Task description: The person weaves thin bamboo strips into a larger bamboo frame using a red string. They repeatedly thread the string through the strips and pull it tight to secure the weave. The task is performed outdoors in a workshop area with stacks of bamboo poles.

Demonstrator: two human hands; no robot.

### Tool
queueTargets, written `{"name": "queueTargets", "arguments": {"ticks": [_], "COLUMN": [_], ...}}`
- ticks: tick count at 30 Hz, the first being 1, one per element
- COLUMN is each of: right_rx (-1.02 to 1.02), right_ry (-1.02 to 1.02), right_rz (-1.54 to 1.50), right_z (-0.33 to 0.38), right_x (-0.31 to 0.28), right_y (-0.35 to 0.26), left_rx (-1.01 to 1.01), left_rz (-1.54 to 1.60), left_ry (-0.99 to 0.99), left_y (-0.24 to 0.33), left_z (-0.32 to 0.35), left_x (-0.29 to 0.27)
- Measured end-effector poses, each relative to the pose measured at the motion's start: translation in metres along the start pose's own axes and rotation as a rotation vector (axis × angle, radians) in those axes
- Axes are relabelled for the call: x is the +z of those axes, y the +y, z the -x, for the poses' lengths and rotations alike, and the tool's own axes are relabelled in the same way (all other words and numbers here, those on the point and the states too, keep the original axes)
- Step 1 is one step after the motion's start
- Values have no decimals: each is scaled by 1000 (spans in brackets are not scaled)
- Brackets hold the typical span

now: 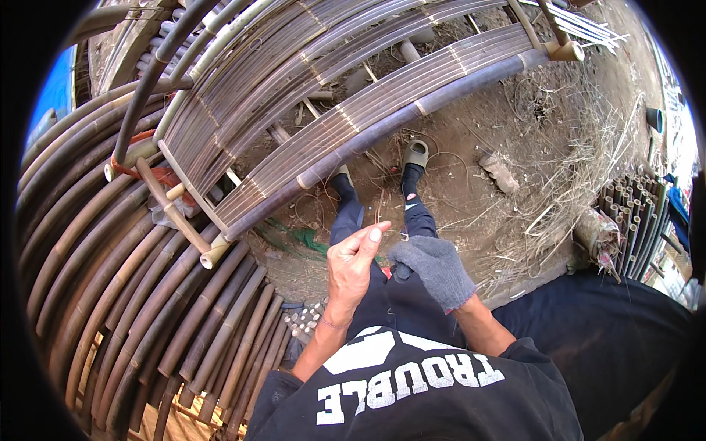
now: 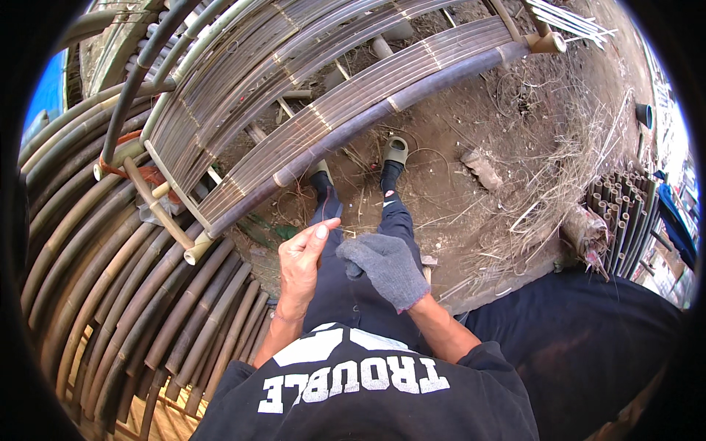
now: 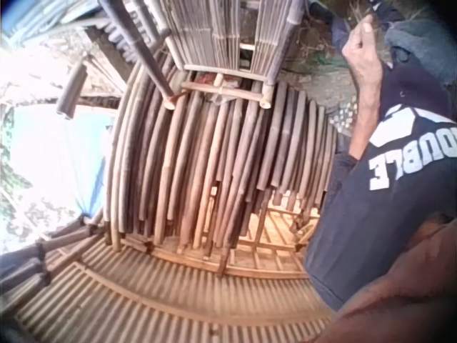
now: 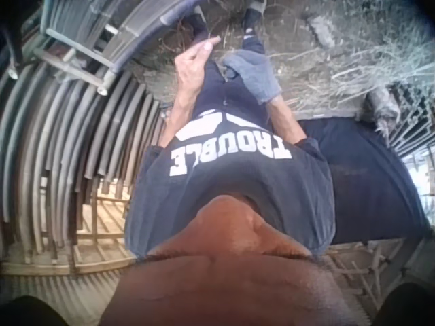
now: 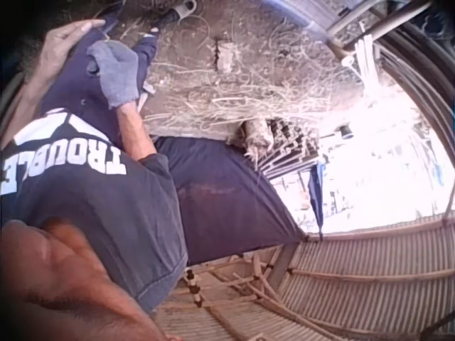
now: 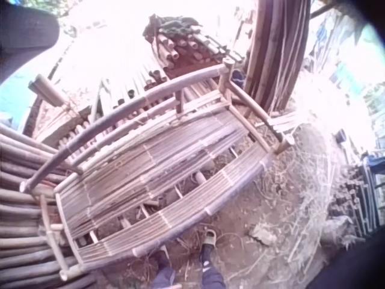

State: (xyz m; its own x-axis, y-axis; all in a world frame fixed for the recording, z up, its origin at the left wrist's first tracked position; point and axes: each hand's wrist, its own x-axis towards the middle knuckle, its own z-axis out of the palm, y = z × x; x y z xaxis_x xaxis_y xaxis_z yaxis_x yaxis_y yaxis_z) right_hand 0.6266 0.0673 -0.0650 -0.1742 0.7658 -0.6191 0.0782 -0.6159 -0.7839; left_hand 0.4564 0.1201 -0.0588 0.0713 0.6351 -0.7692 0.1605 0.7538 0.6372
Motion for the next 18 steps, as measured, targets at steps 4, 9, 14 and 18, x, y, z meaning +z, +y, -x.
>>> {"name": "queueTargets", "arguments": {"ticks": [4, 9, 14, 18], "right_rx": [138, -12, 59, -277], "right_ry": [183, 109, 110, 143], "right_rz": [-167, -277, -376, 131], "right_z": [-1, -2, -6, -11], "right_x": [2, 6, 13, 11], "right_y": [-2, 24, 17, 32], "left_rx": [222, 217, 260, 374], "left_rz": [-158, -256, -317, -452], "left_ry": [10, -39, -86, -48], "left_y": [-14, -17, -23, -25], "left_z": [3, 12, 10, 7], "left_x": [5, 6, 5, 4]}}
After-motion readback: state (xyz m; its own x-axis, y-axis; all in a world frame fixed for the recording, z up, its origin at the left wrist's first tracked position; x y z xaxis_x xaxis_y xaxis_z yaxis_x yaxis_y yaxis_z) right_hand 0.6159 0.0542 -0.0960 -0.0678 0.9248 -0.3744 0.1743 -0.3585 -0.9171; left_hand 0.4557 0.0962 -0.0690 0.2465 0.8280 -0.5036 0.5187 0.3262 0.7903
